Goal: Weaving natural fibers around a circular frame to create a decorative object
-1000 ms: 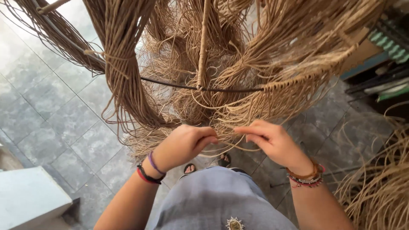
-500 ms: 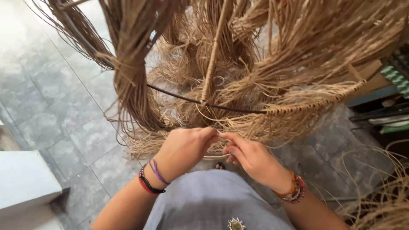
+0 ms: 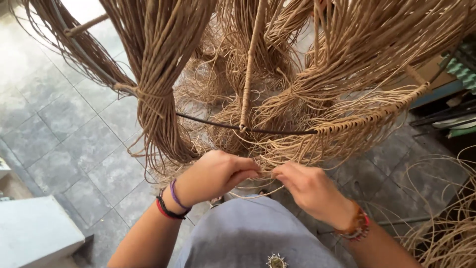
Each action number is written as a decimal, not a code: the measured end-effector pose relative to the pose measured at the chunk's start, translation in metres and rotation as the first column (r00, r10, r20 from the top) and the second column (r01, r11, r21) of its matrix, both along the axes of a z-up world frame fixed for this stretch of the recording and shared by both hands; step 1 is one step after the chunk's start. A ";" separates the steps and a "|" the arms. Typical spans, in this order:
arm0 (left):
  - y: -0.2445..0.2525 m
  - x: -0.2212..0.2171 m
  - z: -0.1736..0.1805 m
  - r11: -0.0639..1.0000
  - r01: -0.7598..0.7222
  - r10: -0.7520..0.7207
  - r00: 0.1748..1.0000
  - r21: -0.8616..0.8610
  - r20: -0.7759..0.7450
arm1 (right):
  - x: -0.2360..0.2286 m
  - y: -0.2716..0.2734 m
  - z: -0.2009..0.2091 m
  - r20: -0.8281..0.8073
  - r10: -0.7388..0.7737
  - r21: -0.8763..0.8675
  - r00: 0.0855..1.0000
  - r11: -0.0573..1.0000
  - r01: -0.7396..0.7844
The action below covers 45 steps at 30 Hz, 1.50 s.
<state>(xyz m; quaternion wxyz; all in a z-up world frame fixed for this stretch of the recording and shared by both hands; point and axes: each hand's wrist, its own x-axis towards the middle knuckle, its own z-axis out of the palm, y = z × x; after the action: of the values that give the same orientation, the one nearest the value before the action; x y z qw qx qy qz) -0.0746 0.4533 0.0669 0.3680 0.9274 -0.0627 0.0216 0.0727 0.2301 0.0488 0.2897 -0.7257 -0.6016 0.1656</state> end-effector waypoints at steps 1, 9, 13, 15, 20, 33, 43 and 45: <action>-0.001 -0.001 0.001 1.000 0.006 -0.006 1.000 0.004 0.002 | 0.002 0.002 0.009 0.002 -0.006 0.004 1.000 1.000 0.006; -0.045 -0.007 -0.007 0.967 -0.197 0.254 0.685 -0.162 0.683 | 0.010 0.025 0.044 0.069 -0.452 0.351 0.889 0.846 0.402; -0.059 0.038 -0.064 0.945 -0.304 0.318 0.766 -0.122 0.558 | 0.025 0.045 0.016 -0.002 -0.545 0.266 0.839 0.808 0.526; -0.055 0.055 -0.097 0.890 -0.455 0.352 0.712 0.017 0.607 | 0.022 0.052 0.022 0.222 -0.549 0.231 0.806 0.832 0.504; -0.055 0.084 -0.118 0.801 -0.596 0.424 0.627 0.052 0.654 | 0.022 0.052 0.027 0.307 -0.500 0.167 0.810 0.866 0.472; -0.063 0.025 -0.062 1.000 0.016 -0.012 0.920 -0.008 0.392 | 0.001 0.002 -0.020 -0.470 -0.179 0.292 0.864 0.893 0.344; -0.055 0.075 0.003 0.908 -0.386 0.418 0.840 -0.161 0.345 | 0.013 0.007 -0.042 0.279 -0.618 0.630 0.735 0.695 0.346; -0.050 0.083 0.007 0.879 -0.409 0.463 0.856 -0.245 0.231 | 0.015 0.018 -0.025 0.258 -0.654 0.758 0.711 0.593 0.271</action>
<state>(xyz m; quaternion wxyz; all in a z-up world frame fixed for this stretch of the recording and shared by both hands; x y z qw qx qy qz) 0.0087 0.4028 0.0741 0.4260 0.8658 0.1003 0.2426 0.0872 0.2480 0.0234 0.3932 -0.7213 -0.4524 -0.3472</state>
